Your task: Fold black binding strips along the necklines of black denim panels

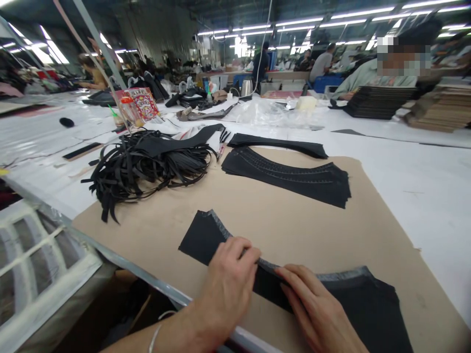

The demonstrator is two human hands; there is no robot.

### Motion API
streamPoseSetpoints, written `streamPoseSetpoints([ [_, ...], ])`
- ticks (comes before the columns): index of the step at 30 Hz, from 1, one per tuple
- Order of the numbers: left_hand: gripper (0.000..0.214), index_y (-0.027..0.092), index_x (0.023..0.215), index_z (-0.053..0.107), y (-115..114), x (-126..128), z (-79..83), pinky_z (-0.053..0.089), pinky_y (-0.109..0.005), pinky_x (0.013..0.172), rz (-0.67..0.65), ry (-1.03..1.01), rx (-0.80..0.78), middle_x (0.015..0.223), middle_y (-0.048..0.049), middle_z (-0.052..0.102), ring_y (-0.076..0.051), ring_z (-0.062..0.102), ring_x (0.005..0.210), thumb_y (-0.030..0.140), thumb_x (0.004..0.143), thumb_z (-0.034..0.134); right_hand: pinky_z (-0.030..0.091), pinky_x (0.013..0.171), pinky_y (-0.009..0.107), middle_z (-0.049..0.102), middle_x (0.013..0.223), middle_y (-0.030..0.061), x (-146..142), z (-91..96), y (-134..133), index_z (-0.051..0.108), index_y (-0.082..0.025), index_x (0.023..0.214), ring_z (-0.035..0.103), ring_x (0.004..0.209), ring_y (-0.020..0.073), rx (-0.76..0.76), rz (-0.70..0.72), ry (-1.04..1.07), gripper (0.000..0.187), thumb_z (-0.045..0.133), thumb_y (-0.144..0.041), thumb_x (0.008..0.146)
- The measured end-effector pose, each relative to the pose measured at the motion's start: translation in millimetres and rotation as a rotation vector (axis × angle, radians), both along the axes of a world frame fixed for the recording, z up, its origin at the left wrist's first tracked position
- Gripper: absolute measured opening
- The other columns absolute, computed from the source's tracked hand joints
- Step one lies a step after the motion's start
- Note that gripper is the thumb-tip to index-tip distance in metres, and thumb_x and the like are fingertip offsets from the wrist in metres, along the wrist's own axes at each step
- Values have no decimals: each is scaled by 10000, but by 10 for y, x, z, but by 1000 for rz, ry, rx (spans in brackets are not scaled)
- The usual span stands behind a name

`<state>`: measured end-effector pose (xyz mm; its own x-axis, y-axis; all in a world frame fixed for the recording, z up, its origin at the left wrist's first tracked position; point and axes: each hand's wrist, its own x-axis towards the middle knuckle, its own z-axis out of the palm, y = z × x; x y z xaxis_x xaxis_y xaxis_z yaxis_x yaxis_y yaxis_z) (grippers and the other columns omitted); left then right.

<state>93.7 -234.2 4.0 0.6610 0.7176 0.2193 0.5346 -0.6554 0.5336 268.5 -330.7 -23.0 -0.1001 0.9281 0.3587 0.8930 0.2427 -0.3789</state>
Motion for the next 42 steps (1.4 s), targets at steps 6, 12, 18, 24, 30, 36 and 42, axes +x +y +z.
streamPoseSetpoints([
  [6, 181, 208, 847, 568, 345, -177, -18, 400, -356, 831, 37, 249, -50, 943, -29, 560, -216, 474, 933, 51, 810, 486, 526, 804, 302, 602, 1043, 96, -54, -151, 22, 518, -143, 1251, 576, 906, 178, 21, 56, -144, 386, 354, -77, 907],
  [12, 185, 206, 857, 522, 394, -176, 93, 363, -338, 792, 8, 229, -118, 866, -13, 589, -195, 515, 860, 54, 801, 434, 520, 805, 304, 607, 1026, 95, -42, -108, 53, 573, -134, 1196, 560, 897, 179, 56, 71, -122, 403, 352, -34, 875],
  [18, 128, 235, 934, 593, 639, -198, 199, 364, -297, 801, -22, 149, -407, 781, 38, 624, -160, 560, 769, 287, 829, 542, 517, 772, 295, 613, 1002, 88, -36, -72, 82, 602, -148, 1142, 554, 869, 177, 38, 79, -82, 384, 363, -31, 864],
  [24, 128, 231, 802, 627, 752, -134, 97, 290, -356, 868, 17, 261, -331, 829, 36, 661, -178, 568, 855, 158, 722, 559, 510, 778, 316, 623, 1012, 82, -34, -73, 102, 607, -154, 1114, 548, 872, 186, 21, 87, -72, 385, 360, -22, 850],
  [30, 126, 212, 783, 600, 768, -95, 76, 269, -377, 871, -4, 295, -297, 811, 28, 650, -176, 571, 846, 127, 706, 549, 508, 766, 308, 636, 997, 71, -34, -56, 112, 615, -167, 1101, 557, 843, 176, 37, 80, -86, 393, 359, -24, 839],
  [36, 89, 204, 769, 583, 777, -90, 70, 270, -375, 846, -3, 309, -268, 792, 22, 633, -176, 556, 811, 132, 718, 580, 510, 760, 292, 633, 982, 82, -18, -87, 108, 618, -165, 1087, 577, 844, 171, 66, 86, -136, 393, 354, -26, 831],
  [42, 96, 200, 764, 565, 748, -94, 54, 251, -375, 835, 4, 291, -197, 786, 35, 635, -169, 547, 796, 128, 730, 618, 508, 737, 282, 599, 985, 97, -107, -44, 166, 603, -150, 1094, 569, 840, 174, 99, 89, -145, 433, 353, 4, 776],
])
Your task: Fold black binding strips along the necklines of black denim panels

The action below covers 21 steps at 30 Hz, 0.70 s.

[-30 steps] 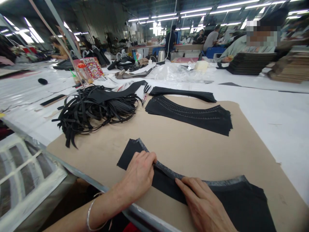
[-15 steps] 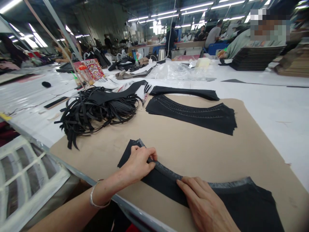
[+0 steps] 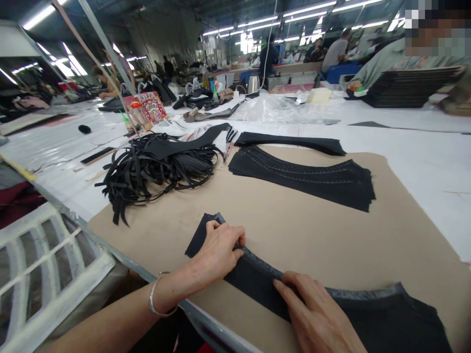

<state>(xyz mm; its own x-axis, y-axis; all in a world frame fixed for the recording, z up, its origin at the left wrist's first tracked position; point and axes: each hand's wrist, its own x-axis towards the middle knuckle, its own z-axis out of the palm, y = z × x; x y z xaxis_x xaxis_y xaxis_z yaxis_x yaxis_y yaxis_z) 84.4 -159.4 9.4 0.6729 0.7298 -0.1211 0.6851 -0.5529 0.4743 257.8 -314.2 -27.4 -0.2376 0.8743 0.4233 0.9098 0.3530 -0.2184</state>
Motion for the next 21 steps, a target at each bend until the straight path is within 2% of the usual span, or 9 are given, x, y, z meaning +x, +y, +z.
streamPoseSetpoints([
  [4, 120, 197, 765, 550, -23, -4, 3, 240, -382, 854, -10, -24, 43, 776, 41, 619, -160, 540, 805, 100, 724, 607, 508, 739, 310, 593, 990, 95, -210, 20, 156, 527, -116, 1230, 556, 824, 189, -41, 29, -45, 565, 375, 25, 704],
  [8, 158, 205, 798, 552, -21, -45, 17, 232, -389, 874, -18, -48, 49, 789, 43, 612, -156, 537, 825, 73, 715, 577, 503, 700, 341, 590, 947, 99, -365, -49, 264, 525, -82, 1221, 534, 789, 208, -50, -26, -104, 537, 424, -6, 699],
  [16, 179, 219, 835, 581, 183, -121, 37, 201, -423, 937, -48, 20, 48, 806, 38, 638, -171, 536, 876, 67, 741, 573, 496, 733, 342, 579, 964, 97, -373, -104, 250, 525, -110, 1229, 518, 830, 216, -56, -46, -129, 562, 436, -1, 685],
  [21, 178, 219, 867, 583, 311, -131, 48, 195, -405, 949, -159, 12, 48, 805, 42, 631, -162, 531, 890, 73, 765, 591, 493, 715, 343, 576, 948, 97, -372, -115, 274, 539, -114, 1211, 508, 810, 214, -69, -38, -140, 545, 450, -16, 683],
])
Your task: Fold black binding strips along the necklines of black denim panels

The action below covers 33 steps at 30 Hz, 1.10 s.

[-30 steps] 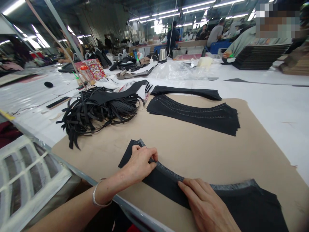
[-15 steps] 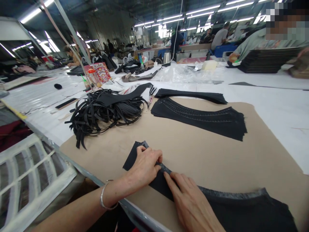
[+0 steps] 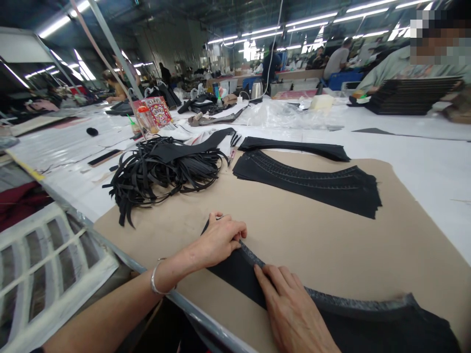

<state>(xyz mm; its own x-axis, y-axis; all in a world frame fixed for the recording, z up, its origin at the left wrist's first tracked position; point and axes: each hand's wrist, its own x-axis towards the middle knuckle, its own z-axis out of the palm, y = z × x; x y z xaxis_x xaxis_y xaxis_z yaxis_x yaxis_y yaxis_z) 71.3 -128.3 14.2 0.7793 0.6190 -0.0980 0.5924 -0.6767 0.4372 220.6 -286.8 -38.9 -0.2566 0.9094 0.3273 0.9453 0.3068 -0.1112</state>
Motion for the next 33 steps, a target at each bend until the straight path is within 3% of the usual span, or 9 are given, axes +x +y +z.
streamPoseSetpoints([
  [8, 159, 227, 889, 572, 134, -33, 14, 193, -377, 942, -57, 6, -41, 776, 64, 610, -154, 524, 911, 114, 789, 622, 481, 694, 343, 571, 930, 93, 13, 0, 8, 549, -98, 1194, 503, 798, 216, 29, 10, -5, 550, 475, -31, 653],
  [15, 177, 218, 900, 540, 118, -32, -10, 216, -371, 905, -46, 12, -7, 806, 47, 616, -173, 529, 922, 126, 784, 637, 470, 696, 336, 577, 939, 79, -92, 13, 130, 564, -127, 1190, 509, 800, 208, -11, -9, 45, 517, 487, -31, 688],
  [19, 227, 212, 934, 528, 125, -74, -21, 254, -361, 863, 0, -3, 35, 872, 28, 608, -186, 542, 904, 164, 761, 667, 471, 695, 335, 590, 956, 91, -192, 18, 263, 531, -109, 1252, 516, 783, 207, -14, -29, 8, 568, 486, -24, 691],
  [24, 196, 200, 928, 539, 251, -203, -33, 293, -355, 871, 113, -66, -48, 943, 11, 613, -178, 548, 910, 132, 762, 618, 476, 685, 332, 604, 940, 80, -206, 20, 326, 572, -144, 1210, 524, 784, 212, 15, -39, -61, 558, 505, -18, 671],
  [33, 193, 189, 875, 559, 404, -255, -133, 385, -260, 777, 126, -182, -129, 802, 45, 607, -127, 562, 792, 58, 734, 574, 480, 680, 362, 608, 921, 93, -219, -15, 349, 598, -99, 1181, 521, 788, 231, 44, -22, -39, 583, 507, -24, 609],
])
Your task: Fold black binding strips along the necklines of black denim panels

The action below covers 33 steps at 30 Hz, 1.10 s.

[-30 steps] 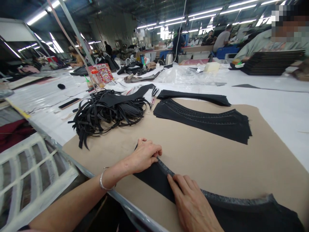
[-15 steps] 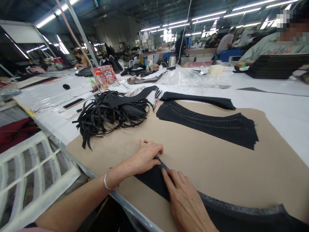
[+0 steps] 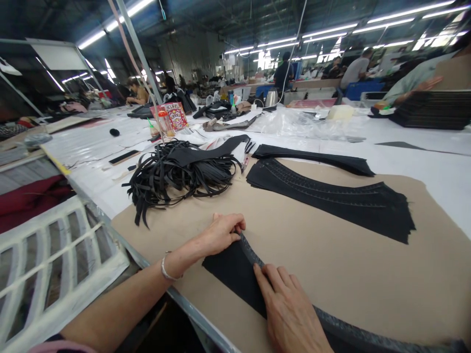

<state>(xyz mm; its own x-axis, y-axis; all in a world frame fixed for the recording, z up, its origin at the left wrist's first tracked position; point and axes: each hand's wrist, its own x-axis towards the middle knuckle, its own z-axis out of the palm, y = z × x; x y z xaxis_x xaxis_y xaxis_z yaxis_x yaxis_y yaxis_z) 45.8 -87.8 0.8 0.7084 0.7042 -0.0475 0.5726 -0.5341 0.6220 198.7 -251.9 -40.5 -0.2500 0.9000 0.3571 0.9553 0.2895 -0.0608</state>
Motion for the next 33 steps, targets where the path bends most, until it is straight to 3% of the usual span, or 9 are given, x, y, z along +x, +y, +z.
streamPoseSetpoints([
  [10, 209, 185, 888, 562, 68, 1, -113, 405, -232, 732, -34, -58, 10, 778, 44, 589, -117, 554, 753, 45, 736, 587, 459, 655, 329, 633, 917, 63, 20, -26, 11, 616, -125, 1148, 517, 756, 207, 56, 4, -9, 583, 522, -39, 579],
  [17, 211, 185, 915, 546, 33, -66, -107, 382, -312, 832, -27, -78, 161, 983, -9, 582, -165, 547, 886, 117, 763, 675, 422, 642, 340, 641, 892, 65, -15, -40, 28, 641, -120, 1099, 508, 739, 214, 107, -6, -19, 576, 510, -44, 543],
  [20, 57, 182, 891, 580, -48, -153, -146, 362, -341, 867, -51, -90, 252, 951, -22, 605, -183, 548, 937, 137, 858, 591, 409, 646, 346, 651, 875, 69, -42, -2, 35, 650, -112, 1076, 508, 737, 215, 134, -8, -38, 549, 511, -40, 550],
  [23, 157, 185, 957, 622, -114, -274, -226, 378, -332, 860, -135, -108, 390, 957, -39, 639, -175, 560, 933, 150, 937, 471, 401, 660, 355, 659, 875, 72, -65, 13, 34, 651, -109, 1071, 513, 746, 216, 131, -25, -42, 537, 513, -40, 557],
  [27, 277, 195, 1118, 607, -157, -396, -289, 364, -360, 906, -229, -38, 490, 1083, -60, 639, -199, 524, 1044, 110, 940, 412, 385, 663, 366, 657, 869, 78, -82, -14, 26, 643, -96, 1082, 523, 754, 222, 115, -35, -39, 536, 512, -47, 565],
  [30, 305, 215, 1134, 610, -162, -408, -273, 333, -397, 935, -205, 5, 512, 1125, -59, 627, -216, 498, 1093, 94, 919, 430, 373, 659, 364, 650, 856, 67, -76, -28, 19, 637, -122, 1088, 525, 745, 219, 100, -42, -21, 528, 505, -40, 584],
  [33, 267, 234, 1008, 659, -111, -371, -210, 328, -385, 935, -138, -31, 437, 1113, -33, 624, -201, 500, 1099, 87, 902, 463, 379, 716, 359, 647, 940, 69, -72, -5, 32, 633, -160, 1072, 544, 824, 224, 66, -56, 38, 470, 498, -36, 639],
])
